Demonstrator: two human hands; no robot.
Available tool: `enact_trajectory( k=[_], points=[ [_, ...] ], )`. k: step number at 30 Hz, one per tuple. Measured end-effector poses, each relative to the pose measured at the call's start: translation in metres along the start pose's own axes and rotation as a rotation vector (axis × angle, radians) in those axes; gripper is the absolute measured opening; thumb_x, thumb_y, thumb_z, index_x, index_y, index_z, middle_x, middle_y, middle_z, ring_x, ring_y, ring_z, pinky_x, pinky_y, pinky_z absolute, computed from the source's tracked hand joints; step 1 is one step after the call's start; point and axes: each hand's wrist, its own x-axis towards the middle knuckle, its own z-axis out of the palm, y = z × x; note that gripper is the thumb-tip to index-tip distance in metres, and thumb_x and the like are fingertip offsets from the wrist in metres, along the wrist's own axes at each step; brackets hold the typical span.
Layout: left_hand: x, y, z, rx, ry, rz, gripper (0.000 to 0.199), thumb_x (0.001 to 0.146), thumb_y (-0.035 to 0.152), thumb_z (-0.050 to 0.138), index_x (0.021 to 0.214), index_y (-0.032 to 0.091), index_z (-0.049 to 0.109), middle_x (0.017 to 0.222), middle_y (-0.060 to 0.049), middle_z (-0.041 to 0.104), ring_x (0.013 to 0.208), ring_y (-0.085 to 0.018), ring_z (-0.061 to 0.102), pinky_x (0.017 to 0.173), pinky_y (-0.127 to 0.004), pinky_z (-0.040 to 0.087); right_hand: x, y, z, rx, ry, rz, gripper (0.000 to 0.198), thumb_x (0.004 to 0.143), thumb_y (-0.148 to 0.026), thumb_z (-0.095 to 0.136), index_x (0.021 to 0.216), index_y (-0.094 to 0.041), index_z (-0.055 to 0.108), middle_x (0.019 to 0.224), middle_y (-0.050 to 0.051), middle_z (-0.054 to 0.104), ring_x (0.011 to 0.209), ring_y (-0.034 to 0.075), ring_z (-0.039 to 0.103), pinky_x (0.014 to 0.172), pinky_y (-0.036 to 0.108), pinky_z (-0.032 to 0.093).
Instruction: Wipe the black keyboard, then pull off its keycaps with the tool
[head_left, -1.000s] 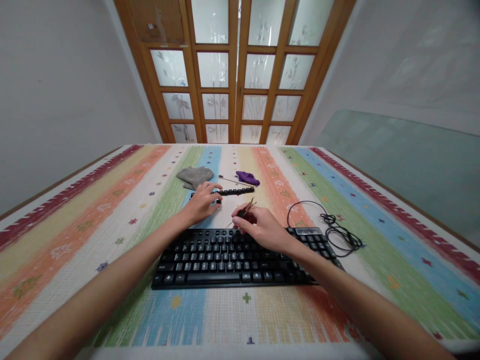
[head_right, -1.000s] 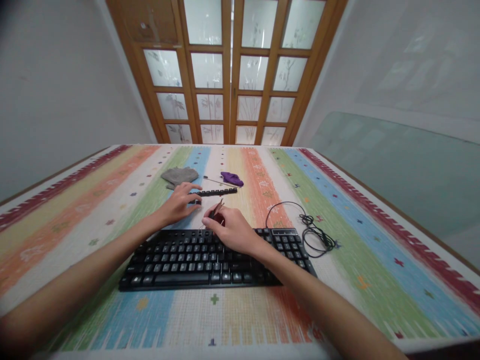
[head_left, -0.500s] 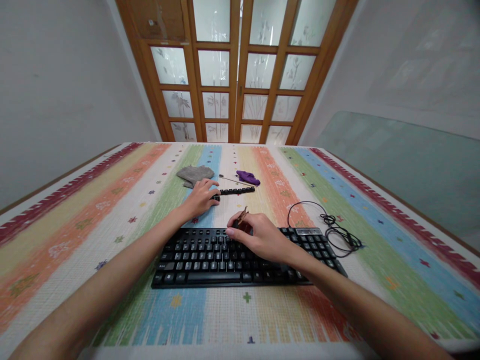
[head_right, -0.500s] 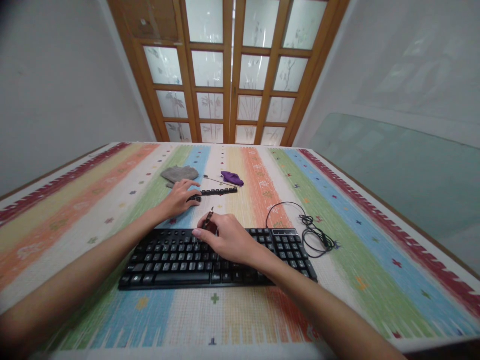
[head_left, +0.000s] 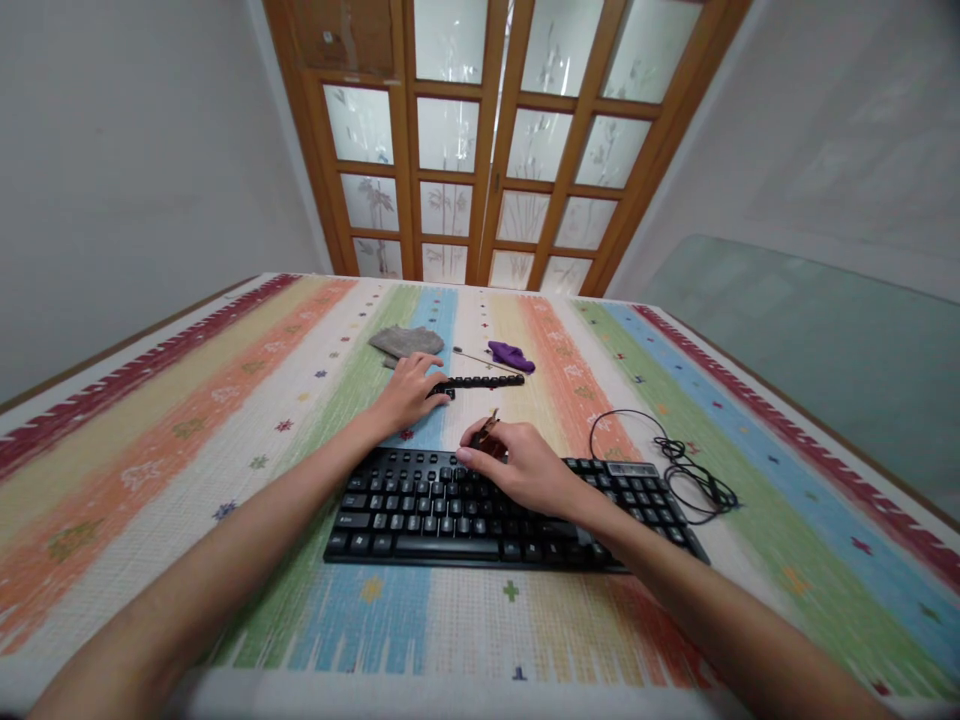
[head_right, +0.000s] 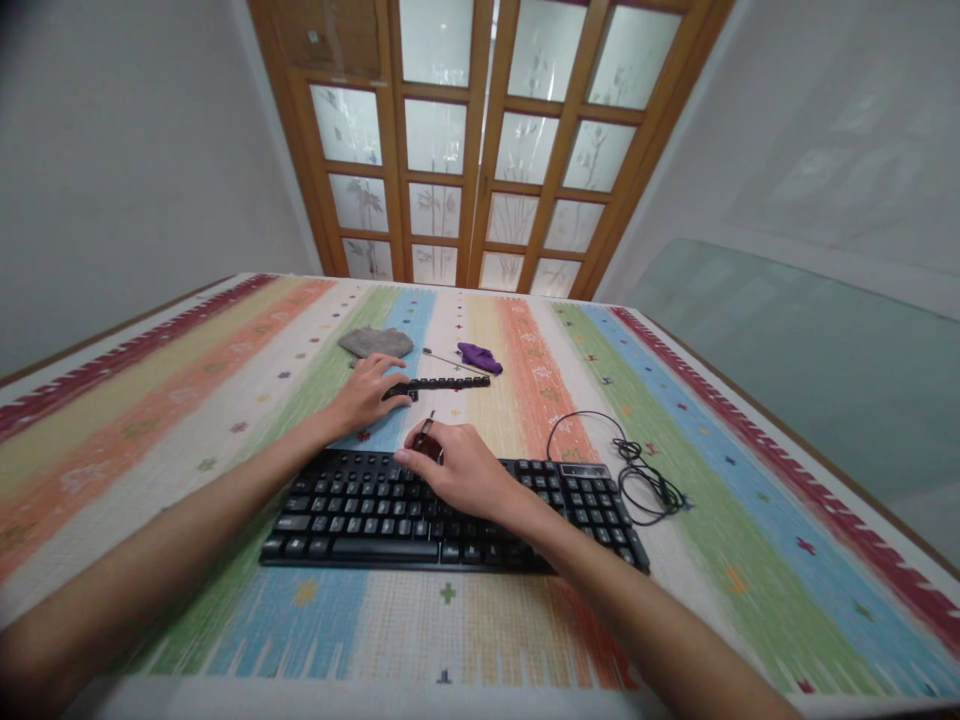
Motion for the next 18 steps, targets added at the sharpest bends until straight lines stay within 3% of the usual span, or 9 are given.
enact_trajectory(
  k=[7, 9, 12, 14, 16, 18],
  points=[
    [-0.029, 0.015, -0.022, -0.075, 0.01, 0.013, 0.022, 0.096, 0.029, 0.053, 0.085, 0.015, 0.067, 0.095, -0.01, 0.061, 0.092, -0.025, 0.052, 0.085, -0.041, 0.044, 0.011, 0.015, 0.019, 0.226, 0.006, 0.16, 0.024, 0.095, -0.036, 0.056, 0.087, -0.015, 0.062, 0.073, 0.005, 0.068, 0.063, 0.016, 0.064, 0.062, 0.028, 0.049],
    [-0.04, 0.019, -0.03, -0.14, -0.022, 0.018, 0.021, 0.095, 0.028, 0.053, 0.085, 0.016, 0.066, 0.091, -0.008, 0.06, 0.089, -0.024, 0.053, 0.083, -0.039, 0.045, 0.011, 0.011, 0.023, 0.098, -0.015, 0.086, 0.022, 0.095, -0.035, 0.055, 0.087, -0.015, 0.062, 0.073, 0.005, 0.069, 0.065, 0.017, 0.063, 0.064, 0.029, 0.048],
    [-0.053, 0.025, -0.04, -0.213, -0.057, 0.01, 0.02, 0.095, 0.028, 0.052, 0.086, 0.017, 0.066, 0.09, -0.006, 0.059, 0.089, -0.023, 0.054, 0.082, -0.037, 0.045, 0.008, -0.004, 0.026, -0.263, -0.115, -0.177, 0.018, 0.094, -0.031, 0.057, 0.087, -0.015, 0.062, 0.079, 0.009, 0.069, 0.072, 0.019, 0.062, 0.068, 0.031, 0.045],
    [-0.06, 0.027, -0.043, -0.249, -0.066, 0.005, 0.019, 0.095, 0.028, 0.052, 0.086, 0.017, 0.066, 0.09, -0.006, 0.059, 0.089, -0.022, 0.054, 0.082, -0.036, 0.045, 0.008, -0.011, 0.027, -0.419, -0.186, -0.271, 0.018, 0.094, -0.031, 0.057, 0.087, -0.014, 0.062, 0.081, 0.012, 0.069, 0.072, 0.021, 0.061, 0.067, 0.032, 0.043],
    [-0.064, 0.028, -0.045, -0.272, -0.076, -0.001, 0.018, 0.095, 0.027, 0.053, 0.085, 0.017, 0.065, 0.089, -0.006, 0.059, 0.089, -0.022, 0.055, 0.082, -0.035, 0.046, 0.014, -0.013, 0.024, -0.428, -0.168, -0.229, 0.021, 0.094, -0.032, 0.058, 0.084, -0.015, 0.062, 0.078, 0.011, 0.069, 0.069, 0.02, 0.06, 0.065, 0.031, 0.042],
    [-0.068, 0.029, -0.044, -0.279, -0.087, -0.003, 0.017, 0.095, 0.027, 0.053, 0.085, 0.017, 0.064, 0.088, -0.005, 0.06, 0.088, -0.022, 0.055, 0.082, -0.035, 0.046, 0.024, -0.006, 0.02, -0.294, -0.091, -0.089, 0.023, 0.092, -0.034, 0.06, 0.08, -0.015, 0.062, 0.074, 0.009, 0.068, 0.065, 0.018, 0.06, 0.063, 0.03, 0.043]
  ],
)
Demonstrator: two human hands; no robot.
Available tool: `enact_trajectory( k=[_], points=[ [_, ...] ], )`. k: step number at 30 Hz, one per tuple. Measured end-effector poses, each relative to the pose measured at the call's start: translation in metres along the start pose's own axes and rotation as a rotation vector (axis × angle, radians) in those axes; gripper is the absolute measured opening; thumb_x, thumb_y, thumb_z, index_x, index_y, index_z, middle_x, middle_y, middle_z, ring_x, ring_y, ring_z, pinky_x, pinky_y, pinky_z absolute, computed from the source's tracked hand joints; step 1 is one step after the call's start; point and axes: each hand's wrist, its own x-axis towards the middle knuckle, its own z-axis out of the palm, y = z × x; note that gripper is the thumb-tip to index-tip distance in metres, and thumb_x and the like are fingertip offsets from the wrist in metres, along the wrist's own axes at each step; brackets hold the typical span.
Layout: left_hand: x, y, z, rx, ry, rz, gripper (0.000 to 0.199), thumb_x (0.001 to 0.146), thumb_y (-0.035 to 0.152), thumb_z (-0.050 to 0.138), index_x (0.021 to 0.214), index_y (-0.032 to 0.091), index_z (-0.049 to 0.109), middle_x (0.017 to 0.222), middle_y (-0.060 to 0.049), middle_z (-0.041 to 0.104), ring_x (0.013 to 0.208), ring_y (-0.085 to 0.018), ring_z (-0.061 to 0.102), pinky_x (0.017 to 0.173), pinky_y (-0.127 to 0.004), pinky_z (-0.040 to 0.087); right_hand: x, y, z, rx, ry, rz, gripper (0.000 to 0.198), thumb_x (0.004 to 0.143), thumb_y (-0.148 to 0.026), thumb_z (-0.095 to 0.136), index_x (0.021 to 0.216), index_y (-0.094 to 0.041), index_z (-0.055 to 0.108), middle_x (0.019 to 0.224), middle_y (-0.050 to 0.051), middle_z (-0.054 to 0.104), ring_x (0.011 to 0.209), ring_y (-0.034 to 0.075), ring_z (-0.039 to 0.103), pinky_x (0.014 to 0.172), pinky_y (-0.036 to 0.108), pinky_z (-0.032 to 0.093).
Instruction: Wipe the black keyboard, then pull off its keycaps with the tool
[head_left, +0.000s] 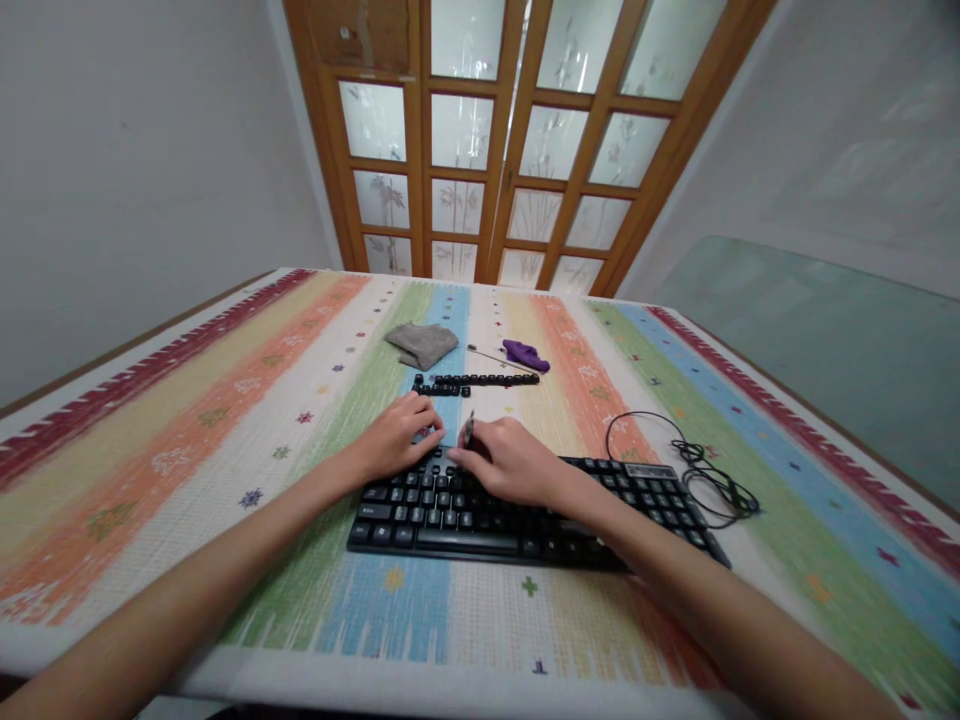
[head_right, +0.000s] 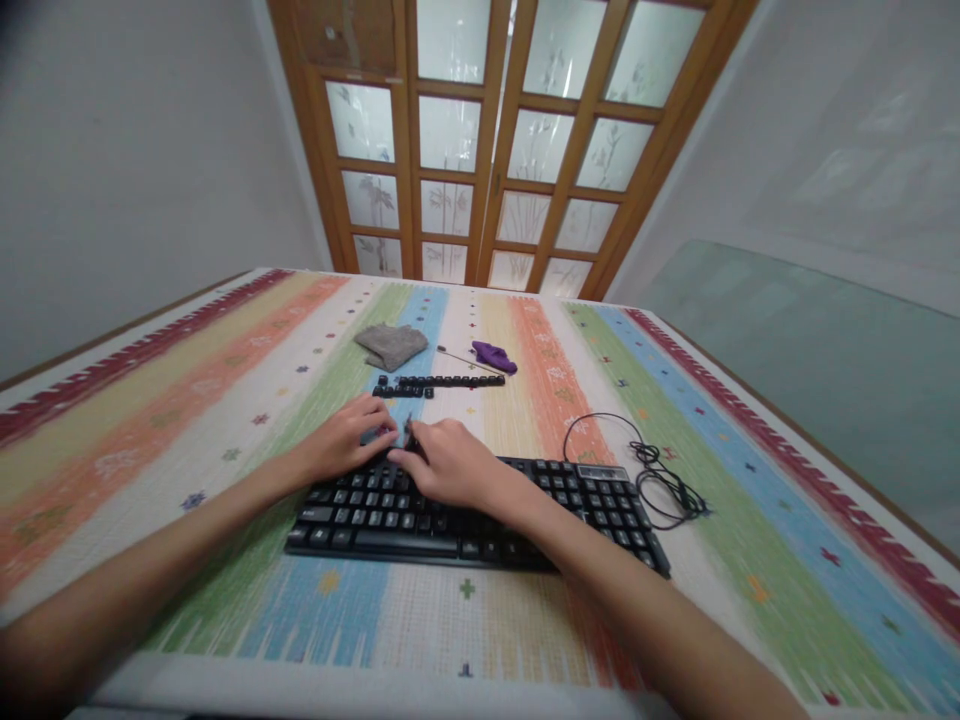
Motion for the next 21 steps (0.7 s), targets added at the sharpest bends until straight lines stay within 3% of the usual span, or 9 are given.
enact_trajectory(
  k=[4, 6, 11, 16, 21],
  points=[
    [-0.001, 0.0, 0.002, -0.011, -0.022, -0.002, 0.016, 0.095, 0.024, 0.052, 0.089, 0.017, 0.064, 0.086, -0.005, 0.061, 0.087, -0.022, 0.055, 0.081, -0.035, 0.046, 0.018, 0.028, -0.005, 0.572, -0.073, 0.397, 0.034, 0.094, -0.034, 0.055, 0.066, -0.015, 0.058, 0.055, 0.003, 0.062, 0.045, 0.01, 0.051, 0.044, 0.022, 0.038],
    [0.0, 0.001, -0.001, -0.027, -0.026, -0.013, 0.015, 0.095, 0.024, 0.052, 0.092, 0.017, 0.065, 0.087, -0.006, 0.062, 0.088, -0.022, 0.056, 0.081, -0.036, 0.047, 0.021, 0.037, -0.009, 0.707, -0.007, 0.448, 0.034, 0.093, -0.037, 0.056, 0.067, -0.016, 0.055, 0.054, 0.002, 0.062, 0.042, 0.009, 0.048, 0.04, 0.021, 0.034],
    [0.006, 0.012, -0.014, -0.208, -0.028, -0.072, 0.019, 0.092, 0.028, 0.055, 0.104, 0.018, 0.066, 0.095, -0.006, 0.067, 0.089, -0.02, 0.061, 0.081, -0.035, 0.049, 0.01, 0.042, -0.018, 0.769, 0.052, 0.241, 0.037, 0.086, -0.051, 0.064, 0.078, -0.015, 0.056, 0.065, 0.003, 0.066, 0.049, 0.009, 0.052, 0.046, 0.022, 0.041],
    [0.016, 0.03, -0.019, -0.61, -0.141, -0.175, 0.05, 0.083, 0.031, 0.069, 0.13, 0.02, 0.055, 0.113, -0.009, 0.07, 0.099, -0.021, 0.066, 0.079, -0.033, 0.051, -0.002, 0.037, -0.023, 0.739, 0.06, 0.094, 0.043, 0.088, -0.058, 0.061, 0.093, -0.016, 0.057, 0.071, 0.002, 0.065, 0.055, 0.011, 0.055, 0.053, 0.025, 0.045],
    [0.025, 0.039, -0.01, -0.915, -0.137, -0.281, 0.054, 0.075, 0.029, 0.079, 0.124, 0.019, 0.057, 0.102, -0.007, 0.068, 0.094, -0.019, 0.066, 0.089, -0.039, 0.051, -0.01, 0.035, -0.026, 0.76, 0.062, 0.046, 0.042, 0.089, -0.058, 0.06, 0.101, -0.017, 0.056, 0.075, 0.002, 0.065, 0.063, 0.013, 0.059, 0.059, 0.027, 0.048]
  ],
)
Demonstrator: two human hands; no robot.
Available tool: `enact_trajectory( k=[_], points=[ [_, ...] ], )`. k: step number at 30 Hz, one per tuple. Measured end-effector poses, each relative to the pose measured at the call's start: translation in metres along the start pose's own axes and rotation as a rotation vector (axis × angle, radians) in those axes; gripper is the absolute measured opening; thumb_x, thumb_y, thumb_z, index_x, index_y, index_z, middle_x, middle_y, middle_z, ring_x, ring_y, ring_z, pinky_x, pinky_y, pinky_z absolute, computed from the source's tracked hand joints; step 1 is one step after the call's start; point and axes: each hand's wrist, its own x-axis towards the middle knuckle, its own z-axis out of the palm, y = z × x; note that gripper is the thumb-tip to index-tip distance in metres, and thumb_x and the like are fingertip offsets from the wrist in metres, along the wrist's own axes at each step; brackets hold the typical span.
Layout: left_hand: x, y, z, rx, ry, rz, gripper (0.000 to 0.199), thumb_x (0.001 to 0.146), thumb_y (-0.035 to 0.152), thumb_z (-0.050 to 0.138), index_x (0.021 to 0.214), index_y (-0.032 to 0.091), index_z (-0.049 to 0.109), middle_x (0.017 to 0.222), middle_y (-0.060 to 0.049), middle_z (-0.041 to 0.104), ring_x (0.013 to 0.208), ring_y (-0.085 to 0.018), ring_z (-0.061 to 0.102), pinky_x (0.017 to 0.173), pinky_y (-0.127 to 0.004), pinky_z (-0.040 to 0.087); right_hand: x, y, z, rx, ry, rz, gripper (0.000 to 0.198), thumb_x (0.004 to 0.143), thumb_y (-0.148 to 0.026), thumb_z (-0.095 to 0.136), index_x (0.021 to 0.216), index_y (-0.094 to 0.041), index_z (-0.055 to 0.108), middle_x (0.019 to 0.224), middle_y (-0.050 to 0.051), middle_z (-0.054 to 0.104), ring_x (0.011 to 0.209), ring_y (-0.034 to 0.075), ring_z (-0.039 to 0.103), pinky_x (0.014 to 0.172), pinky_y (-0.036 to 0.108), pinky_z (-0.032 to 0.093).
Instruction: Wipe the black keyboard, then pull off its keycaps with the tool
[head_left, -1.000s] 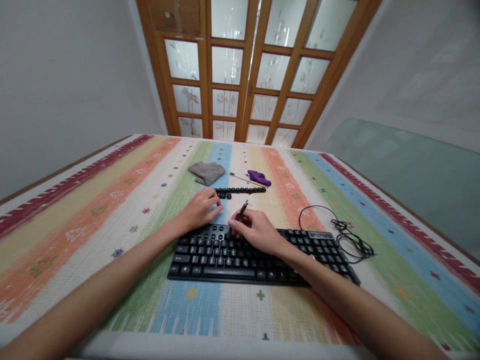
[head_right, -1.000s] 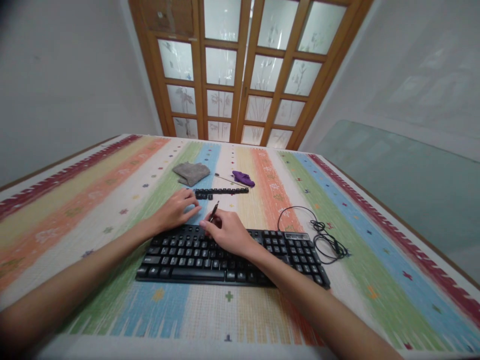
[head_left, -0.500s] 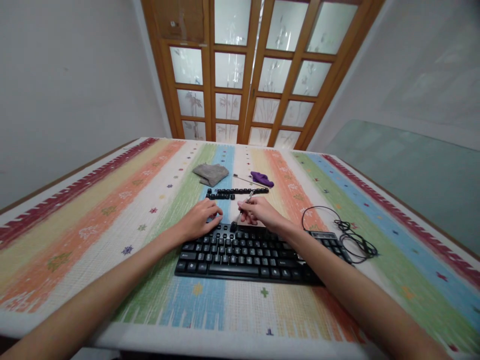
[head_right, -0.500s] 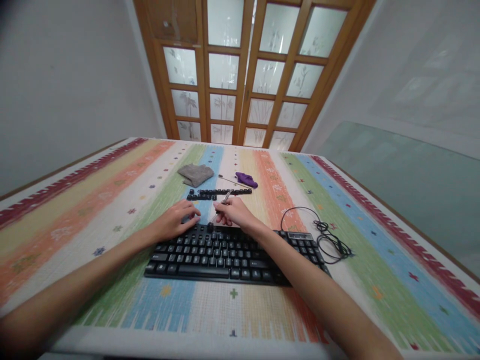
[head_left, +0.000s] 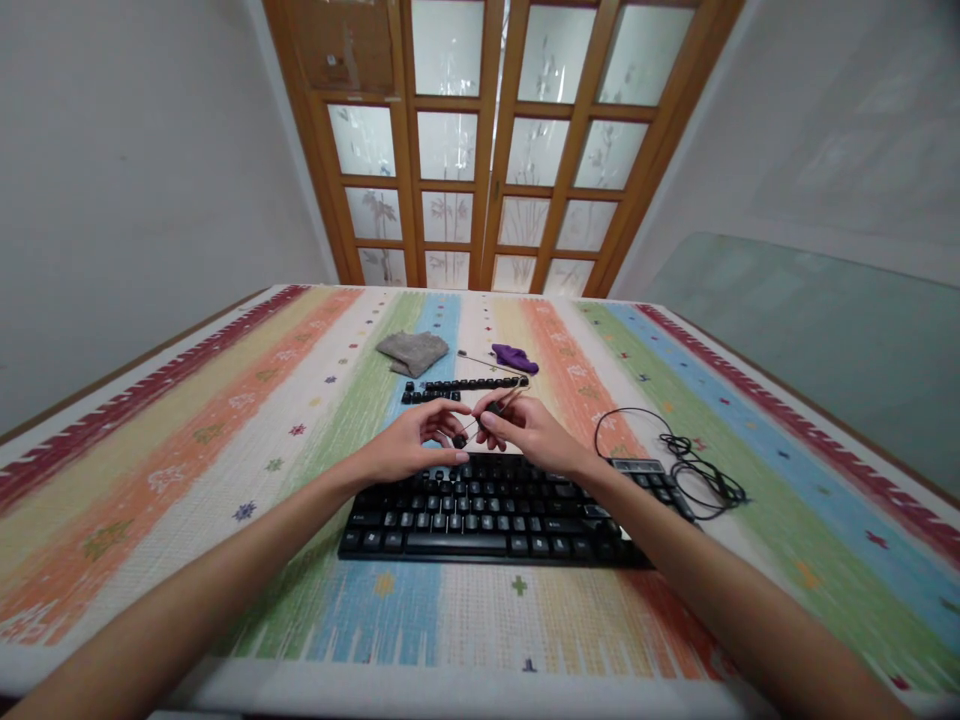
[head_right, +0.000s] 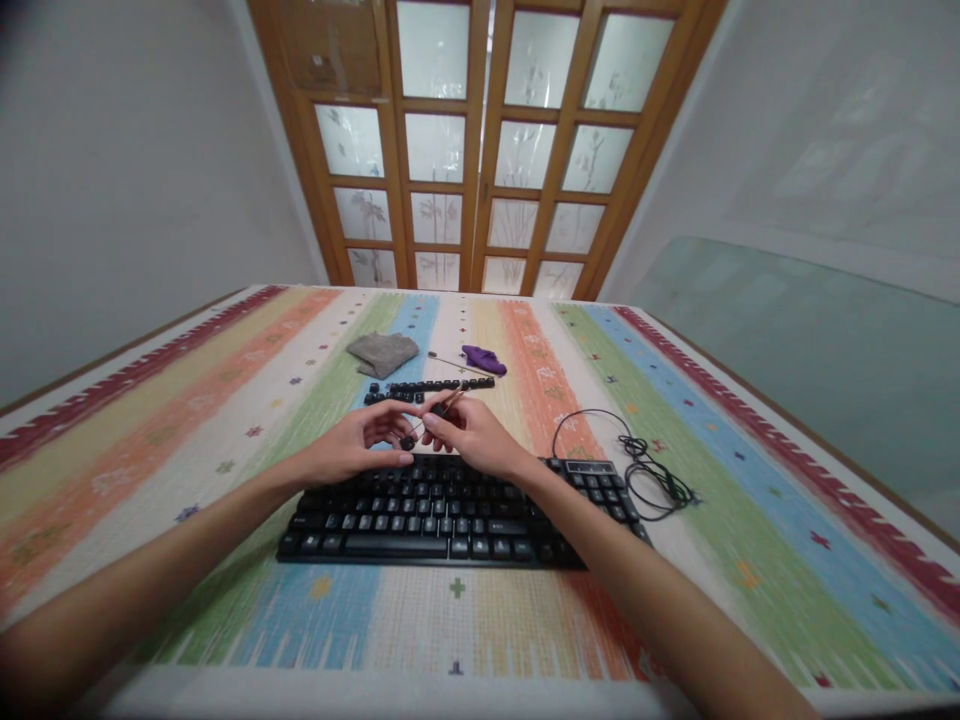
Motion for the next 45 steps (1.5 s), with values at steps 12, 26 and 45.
enact_trajectory(
  k=[12, 26, 45],
  points=[
    [0.017, -0.003, 0.013, -0.223, -0.053, -0.1, 0.051, 0.062, 0.031, 0.09, 0.103, 0.016, 0.064, 0.093, -0.005, 0.071, 0.087, -0.017, 0.067, 0.086, -0.036, 0.053, -0.018, 0.007, -0.012, 0.042, -0.024, -0.008, 0.043, 0.089, -0.058, 0.061, 0.1, -0.017, 0.059, 0.077, 0.002, 0.066, 0.065, 0.013, 0.061, 0.062, 0.028, 0.05],
    [0.039, -0.006, 0.009, 0.68, 0.042, 0.283, 0.014, 0.088, 0.028, 0.07, 0.096, 0.018, 0.075, 0.088, -0.005, 0.075, 0.077, -0.017, 0.067, 0.075, -0.03, 0.051, -0.024, 0.018, -0.02, -0.202, 0.26, 0.088, 0.022, 0.092, -0.037, 0.055, 0.089, -0.015, 0.058, 0.073, 0.005, 0.067, 0.061, 0.016, 0.063, 0.062, 0.03, 0.051],
    [0.091, -0.053, -0.02, 1.194, 0.126, 0.324, 0.012, 0.088, 0.025, 0.068, 0.093, 0.016, 0.074, 0.102, -0.01, 0.063, 0.095, -0.026, 0.05, 0.086, -0.041, 0.046, -0.044, -0.002, 0.005, -0.252, 0.074, 0.087, 0.016, 0.094, -0.031, 0.056, 0.091, -0.017, 0.062, 0.075, 0.002, 0.068, 0.066, 0.015, 0.061, 0.064, 0.028, 0.046]
  ],
)
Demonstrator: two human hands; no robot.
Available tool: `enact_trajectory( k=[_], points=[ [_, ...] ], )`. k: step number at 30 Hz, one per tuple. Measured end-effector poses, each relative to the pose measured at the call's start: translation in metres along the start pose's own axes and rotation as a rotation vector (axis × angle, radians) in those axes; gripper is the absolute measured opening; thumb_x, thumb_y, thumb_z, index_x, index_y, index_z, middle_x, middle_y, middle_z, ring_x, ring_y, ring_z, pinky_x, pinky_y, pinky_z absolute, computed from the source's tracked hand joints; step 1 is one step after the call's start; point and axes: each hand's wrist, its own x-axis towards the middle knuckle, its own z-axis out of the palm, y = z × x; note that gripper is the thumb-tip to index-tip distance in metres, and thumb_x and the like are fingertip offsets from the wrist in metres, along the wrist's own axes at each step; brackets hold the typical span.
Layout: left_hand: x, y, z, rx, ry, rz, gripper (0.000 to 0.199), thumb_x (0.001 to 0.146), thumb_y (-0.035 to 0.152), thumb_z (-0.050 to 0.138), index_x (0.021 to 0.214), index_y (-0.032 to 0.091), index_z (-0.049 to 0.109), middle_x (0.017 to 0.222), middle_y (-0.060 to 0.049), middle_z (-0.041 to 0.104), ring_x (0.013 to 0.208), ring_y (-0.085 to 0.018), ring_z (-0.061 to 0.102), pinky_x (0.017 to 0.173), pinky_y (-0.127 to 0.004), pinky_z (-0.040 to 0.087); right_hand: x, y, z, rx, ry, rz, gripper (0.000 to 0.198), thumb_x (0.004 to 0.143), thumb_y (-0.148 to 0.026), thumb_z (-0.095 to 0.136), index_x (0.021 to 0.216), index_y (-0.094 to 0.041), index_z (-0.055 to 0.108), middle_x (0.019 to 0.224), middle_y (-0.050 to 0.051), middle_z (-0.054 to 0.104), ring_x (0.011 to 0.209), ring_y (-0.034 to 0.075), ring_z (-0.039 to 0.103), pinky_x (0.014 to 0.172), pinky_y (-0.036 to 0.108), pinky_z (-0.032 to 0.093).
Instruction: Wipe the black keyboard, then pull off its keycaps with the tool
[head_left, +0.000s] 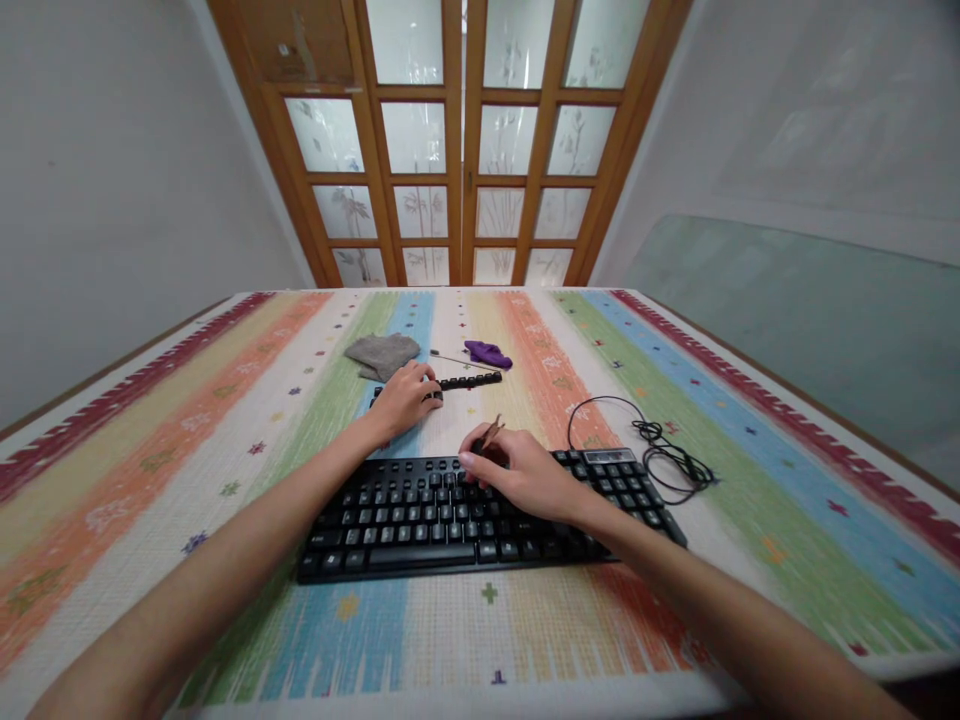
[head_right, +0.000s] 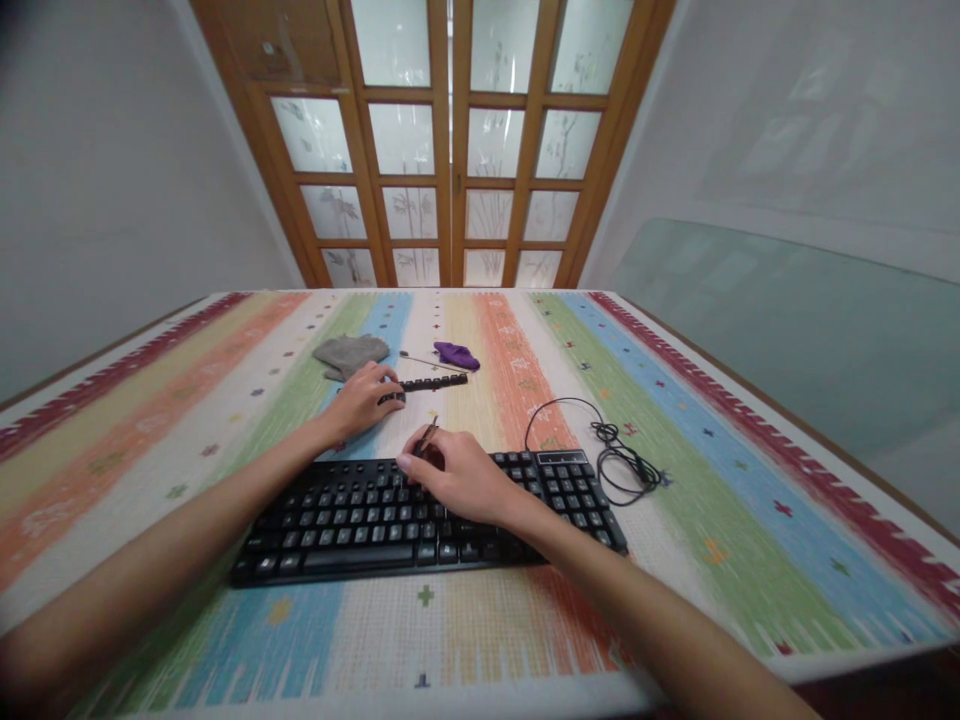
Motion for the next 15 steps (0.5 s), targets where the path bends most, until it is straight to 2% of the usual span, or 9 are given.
enact_trajectory(
  k=[5, 11, 15],
  points=[
    [-0.006, -0.002, -0.003, 0.001, -0.001, -0.004, 0.014, 0.087, 0.025, 0.069, 0.095, 0.015, 0.073, 0.103, -0.011, 0.062, 0.097, -0.027, 0.05, 0.086, -0.044, 0.047, 0.005, 0.001, 0.005, -0.007, 0.002, -0.019, 0.015, 0.094, -0.029, 0.056, 0.091, -0.017, 0.063, 0.077, 0.002, 0.068, 0.067, 0.015, 0.062, 0.066, 0.028, 0.047],
    [-0.02, 0.0, -0.012, -0.049, 0.054, 0.0, 0.012, 0.086, 0.02, 0.067, 0.096, 0.017, 0.072, 0.103, -0.009, 0.062, 0.096, -0.026, 0.05, 0.088, -0.044, 0.047, 0.01, 0.004, 0.018, 0.026, 0.015, 0.008, 0.014, 0.094, -0.027, 0.056, 0.088, -0.016, 0.062, 0.077, 0.003, 0.068, 0.065, 0.015, 0.063, 0.063, 0.027, 0.048],
    [-0.034, 0.002, -0.02, -0.076, 0.075, 0.0, 0.014, 0.088, 0.019, 0.063, 0.099, 0.017, 0.072, 0.104, -0.01, 0.062, 0.096, -0.026, 0.051, 0.089, -0.044, 0.048, 0.011, -0.001, 0.029, -0.146, 0.013, -0.074, 0.011, 0.093, -0.023, 0.057, 0.086, -0.016, 0.062, 0.08, 0.005, 0.069, 0.069, 0.016, 0.063, 0.069, 0.029, 0.047]
  ],
)
